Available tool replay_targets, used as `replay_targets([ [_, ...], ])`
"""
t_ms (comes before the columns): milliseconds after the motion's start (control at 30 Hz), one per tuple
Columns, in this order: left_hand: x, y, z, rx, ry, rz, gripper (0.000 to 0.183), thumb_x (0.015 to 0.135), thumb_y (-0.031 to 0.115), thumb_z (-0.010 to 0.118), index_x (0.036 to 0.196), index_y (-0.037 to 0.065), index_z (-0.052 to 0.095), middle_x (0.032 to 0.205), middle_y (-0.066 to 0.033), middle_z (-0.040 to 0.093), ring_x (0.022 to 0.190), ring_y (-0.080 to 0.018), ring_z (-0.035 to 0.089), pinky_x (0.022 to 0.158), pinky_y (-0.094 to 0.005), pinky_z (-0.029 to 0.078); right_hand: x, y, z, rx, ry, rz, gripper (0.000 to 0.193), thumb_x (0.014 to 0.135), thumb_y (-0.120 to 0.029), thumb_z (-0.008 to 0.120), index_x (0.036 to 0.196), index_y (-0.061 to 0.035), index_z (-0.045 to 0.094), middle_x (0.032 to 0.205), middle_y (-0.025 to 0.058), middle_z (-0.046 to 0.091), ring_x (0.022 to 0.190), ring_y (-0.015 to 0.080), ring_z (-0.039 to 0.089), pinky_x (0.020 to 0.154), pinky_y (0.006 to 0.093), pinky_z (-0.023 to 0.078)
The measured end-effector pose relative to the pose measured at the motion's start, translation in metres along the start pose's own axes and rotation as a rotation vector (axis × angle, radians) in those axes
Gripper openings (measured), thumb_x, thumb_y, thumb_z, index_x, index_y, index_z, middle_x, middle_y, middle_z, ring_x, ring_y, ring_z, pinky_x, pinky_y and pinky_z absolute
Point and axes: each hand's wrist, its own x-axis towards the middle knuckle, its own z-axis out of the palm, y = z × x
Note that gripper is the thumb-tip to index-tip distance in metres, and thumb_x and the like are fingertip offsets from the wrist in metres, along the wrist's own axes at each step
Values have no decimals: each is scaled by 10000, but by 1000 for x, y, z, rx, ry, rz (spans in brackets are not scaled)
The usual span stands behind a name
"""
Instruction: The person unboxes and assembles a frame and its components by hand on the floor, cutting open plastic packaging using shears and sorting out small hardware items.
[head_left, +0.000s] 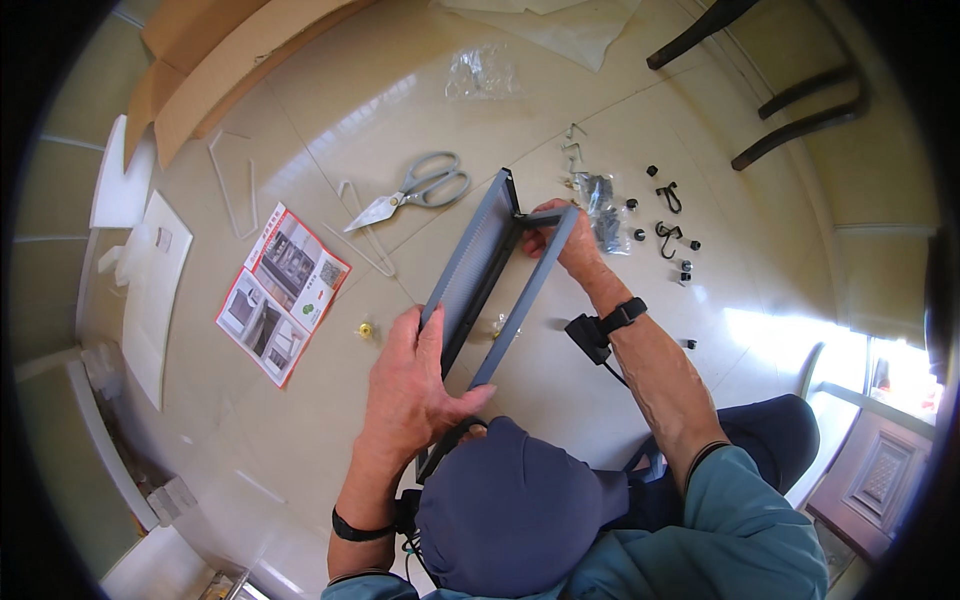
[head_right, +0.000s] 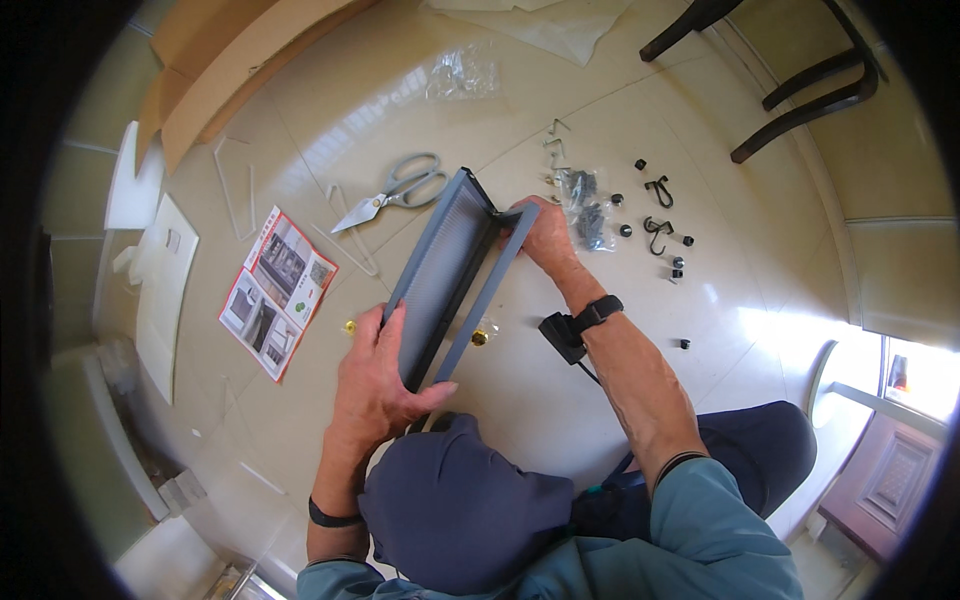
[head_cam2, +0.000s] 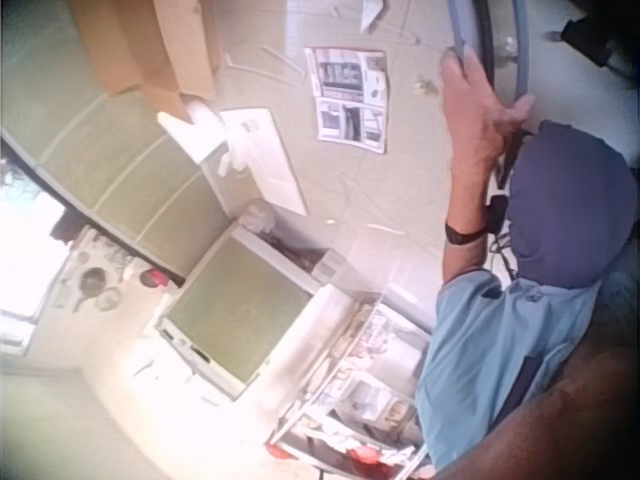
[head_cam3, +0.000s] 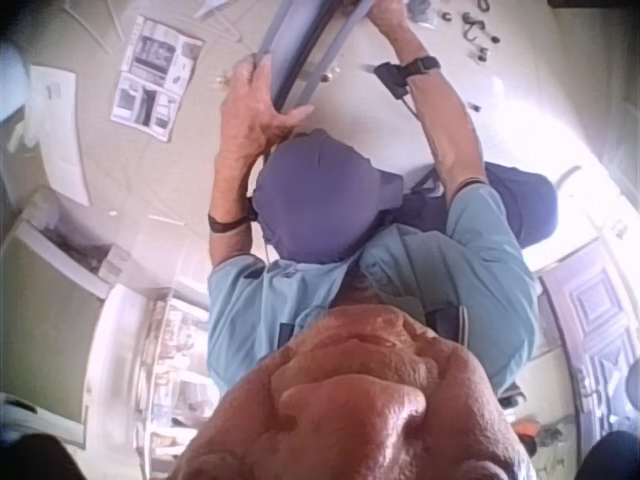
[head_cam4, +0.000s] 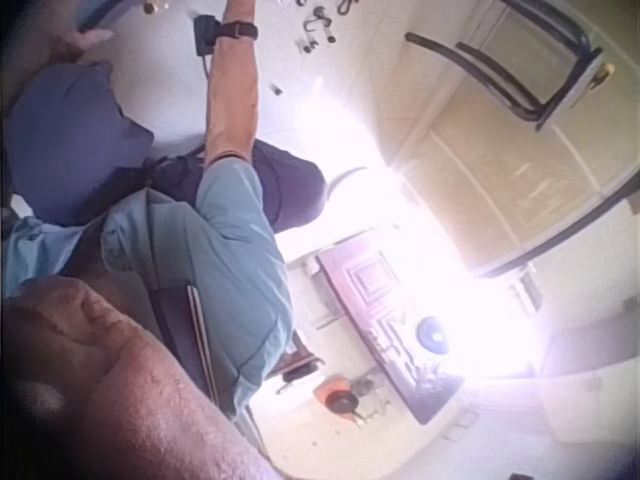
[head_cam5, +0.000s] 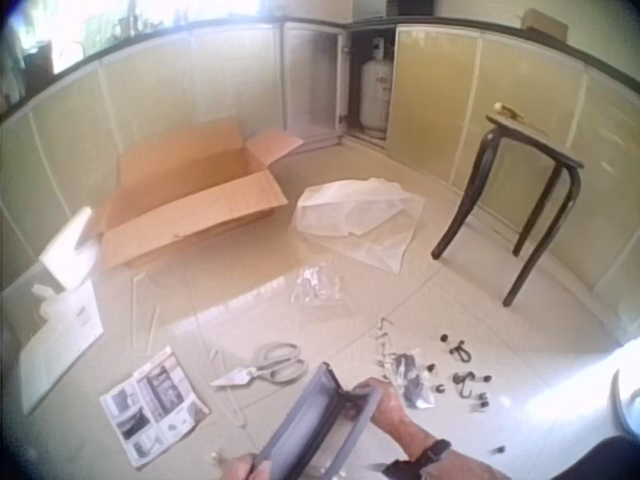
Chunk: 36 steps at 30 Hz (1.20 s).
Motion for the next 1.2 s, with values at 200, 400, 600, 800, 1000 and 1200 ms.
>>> replay_targets([
  [200,0,1,-1,73,-6,-4,1037,572,447,887,1382,-29,449,1350,-219,446,1148,-389,550,936,-443,498,-2,4,1,32,-13,-79,129,974,-104,524,983,10,584,771,124,674,609,196,689,517,293,573],
  [400,3,-3,-1,41,-36,-63,1041,561,436,881,1389,-18,441,1363,-195,440,1139,-376,556,924,-451,502,2,9,0,50,-38,-88,81,923,-25,544,962,37,578,760,150,669,610,229,694,517,315,573],
  [600,1,-4,2,35,-31,-73,1012,575,416,853,1402,13,431,1357,-184,439,1133,-369,558,919,-452,503,0,2,-2,49,-48,-44,79,902,-9,551,962,34,580,762,152,673,620,226,695,543,325,575],
  [800,2,-5,1,23,-32,-67,1020,577,428,849,1414,31,421,1343,-184,445,1131,-372,556,917,-451,504,-6,-10,-4,45,-53,20,94,888,-29,585,967,22,587,789,136,683,653,213,701,608,309,573],
  [1000,2,-7,3,29,-33,-60,1026,577,434,847,1421,42,416,1334,-191,450,1129,-373,555,913,-452,505,-7,-12,-10,85,-89,46,186,885,-147,631,989,4,601,814,122,683,684,202,702,640,301,571],
  [1200,2,-7,2,25,-28,-60,1023,572,422,853,1417,41,419,1331,-189,450,1117,-372,561,909,-453,506,-9,-15,-12,65,-109,45,259,876,-234,647,986,-3,611,839,108,671,717,196,706,651,299,574],
])
